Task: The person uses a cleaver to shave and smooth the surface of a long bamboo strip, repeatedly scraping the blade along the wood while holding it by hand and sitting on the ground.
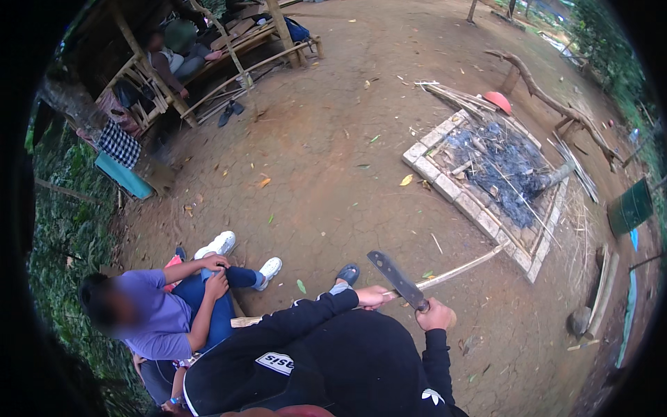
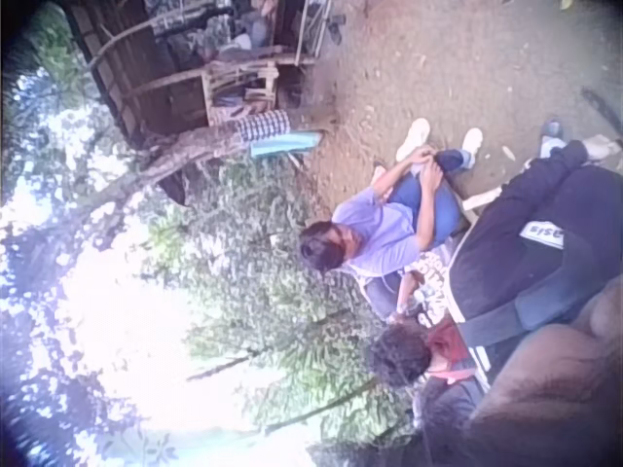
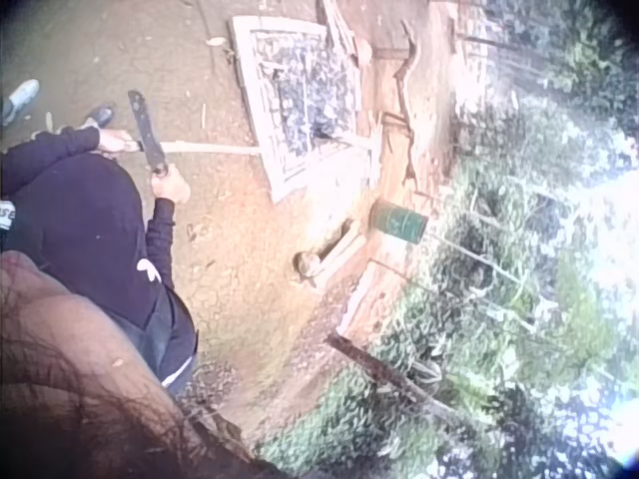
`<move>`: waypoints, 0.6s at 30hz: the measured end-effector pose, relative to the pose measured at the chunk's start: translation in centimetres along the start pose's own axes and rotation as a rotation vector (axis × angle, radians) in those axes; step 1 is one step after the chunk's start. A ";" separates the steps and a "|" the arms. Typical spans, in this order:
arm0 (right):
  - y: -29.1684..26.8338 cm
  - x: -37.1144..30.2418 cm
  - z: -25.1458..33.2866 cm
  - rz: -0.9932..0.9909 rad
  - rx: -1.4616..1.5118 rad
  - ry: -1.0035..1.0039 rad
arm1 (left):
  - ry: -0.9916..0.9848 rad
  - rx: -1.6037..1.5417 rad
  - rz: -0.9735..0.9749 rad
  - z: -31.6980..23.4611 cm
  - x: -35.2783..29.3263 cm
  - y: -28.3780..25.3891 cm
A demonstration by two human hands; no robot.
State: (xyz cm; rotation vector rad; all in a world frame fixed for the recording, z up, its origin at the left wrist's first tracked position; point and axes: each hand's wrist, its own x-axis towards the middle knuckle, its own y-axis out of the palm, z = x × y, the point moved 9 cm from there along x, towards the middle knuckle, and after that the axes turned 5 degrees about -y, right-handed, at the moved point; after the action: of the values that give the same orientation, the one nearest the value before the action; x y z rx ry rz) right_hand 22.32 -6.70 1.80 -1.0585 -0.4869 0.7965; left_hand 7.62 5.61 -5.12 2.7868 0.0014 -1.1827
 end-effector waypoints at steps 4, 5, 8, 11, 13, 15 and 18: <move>-0.9 0.5 0.1 -0.052 -0.018 -0.053 | -0.006 -0.053 0.001 -1.0 -0.6 0.4; -1.0 0.6 0.1 -0.052 -0.016 -0.050 | 0.007 -0.078 0.005 -0.9 -0.5 0.4; -0.8 0.5 0.7 -0.043 -0.033 -0.016 | 0.024 -0.102 0.006 -0.5 -0.5 0.3; -0.1 0.1 1.1 -0.002 -0.044 -0.016 | -0.004 -0.056 -0.013 0.0 -0.5 0.2; 0.2 0.2 2.0 0.032 -0.050 -0.020 | -0.023 -0.062 -0.021 1.5 0.3 -0.2; -0.1 0.5 2.1 0.035 -0.054 -0.035 | -0.051 -0.063 -0.027 1.0 0.1 -0.2; -0.4 0.6 2.3 0.024 -0.036 -0.069 | -0.051 -0.081 -0.032 0.0 -0.9 -0.2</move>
State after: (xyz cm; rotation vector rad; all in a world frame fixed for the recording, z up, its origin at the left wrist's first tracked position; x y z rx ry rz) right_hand 21.24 -4.98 3.16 -1.0748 -0.5496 0.8505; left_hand 7.03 5.81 -4.48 2.6955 0.0877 -1.2323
